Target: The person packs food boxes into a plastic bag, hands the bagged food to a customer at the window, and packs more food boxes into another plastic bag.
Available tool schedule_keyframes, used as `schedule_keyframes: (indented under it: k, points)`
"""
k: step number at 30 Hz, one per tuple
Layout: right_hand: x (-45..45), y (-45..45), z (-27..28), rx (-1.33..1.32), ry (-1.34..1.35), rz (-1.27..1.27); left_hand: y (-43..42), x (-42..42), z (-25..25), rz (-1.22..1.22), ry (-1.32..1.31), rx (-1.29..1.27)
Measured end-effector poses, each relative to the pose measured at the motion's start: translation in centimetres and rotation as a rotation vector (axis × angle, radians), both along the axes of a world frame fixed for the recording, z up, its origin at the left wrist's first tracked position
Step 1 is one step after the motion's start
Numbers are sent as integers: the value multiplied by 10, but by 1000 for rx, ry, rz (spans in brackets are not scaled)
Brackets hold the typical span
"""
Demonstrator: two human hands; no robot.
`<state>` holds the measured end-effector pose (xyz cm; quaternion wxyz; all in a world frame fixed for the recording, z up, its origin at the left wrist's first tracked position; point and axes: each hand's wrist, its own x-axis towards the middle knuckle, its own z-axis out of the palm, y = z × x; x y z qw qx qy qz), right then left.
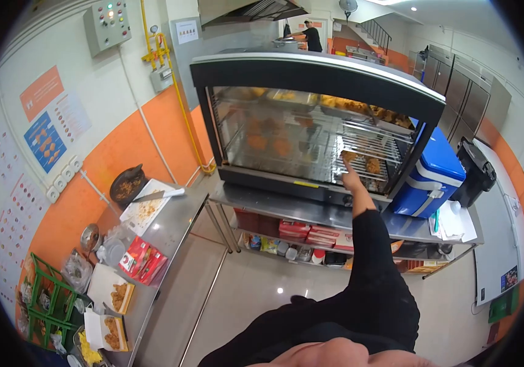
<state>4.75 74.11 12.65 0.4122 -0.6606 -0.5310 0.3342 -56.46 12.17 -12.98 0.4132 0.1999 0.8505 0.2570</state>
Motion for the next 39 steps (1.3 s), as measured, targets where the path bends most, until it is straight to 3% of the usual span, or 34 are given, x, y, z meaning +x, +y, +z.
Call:
schedule_keyframes:
  k: [2, 3, 5, 6, 7, 10, 12, 16, 18, 19, 21, 24, 26, 28, 30, 34, 36, 39]
  points:
    - [35, 87, -44, 398, -468, 147, 30, 21, 10, -6, 5, 28]
    - [39, 114, -46, 274, -476, 204, 46, 32, 14, -7, 3, 44]
    - [32, 156, -54, 215, -988, 270, 80, 55, 20, -12, 5, 78]
    - [14, 137, -36, 271, -821, 198, 97, 68, 23, -17, 6, 89]
    - [22, 227, -119, 326, -578, 189, 115, 82, 28, -13, 3, 98]
    - [-10, 162, -46, 330, -648, 260, 158, 125, 42, -22, -1, 112]
    - [-19, 148, -11, 164, -833, 533, 180, 152, 48, -31, -12, 113]
    - [-22, 151, -30, 146, -639, 441, 199, 190, 47, -33, -34, 87]
    - [-20, 99, 15, 88, -247, 391, 198, 200, 46, -17, -34, 65]
    - [-14, 90, 12, 76, -247, 393, 195, 202, 44, -3, -31, 51]
    - [-2, 67, 0, 39, 69, 323, 188, 202, 36, 17, -36, 29]
    - [-5, 29, -17, 223, 45, 321, 175, 190, 7, 6, -65, 13]
    - [-23, -10, 16, 85, 99, 389, 161, 178, -13, 1, -84, 0]
    - [-42, -21, 22, 122, 273, 599, 149, 171, -25, -2, -104, -8]
    - [-57, -22, 33, 162, 261, 657, 144, 163, -36, -14, -132, -5]
    - [-79, -5, 25, 385, 84, 571, 138, 165, -41, 29, -124, -18]
    - [-88, -5, 27, 521, -69, 323, 136, 167, -38, 72, -84, -35]
    - [-95, -13, 37, 424, 31, 334, 130, 168, -36, 77, -87, -33]
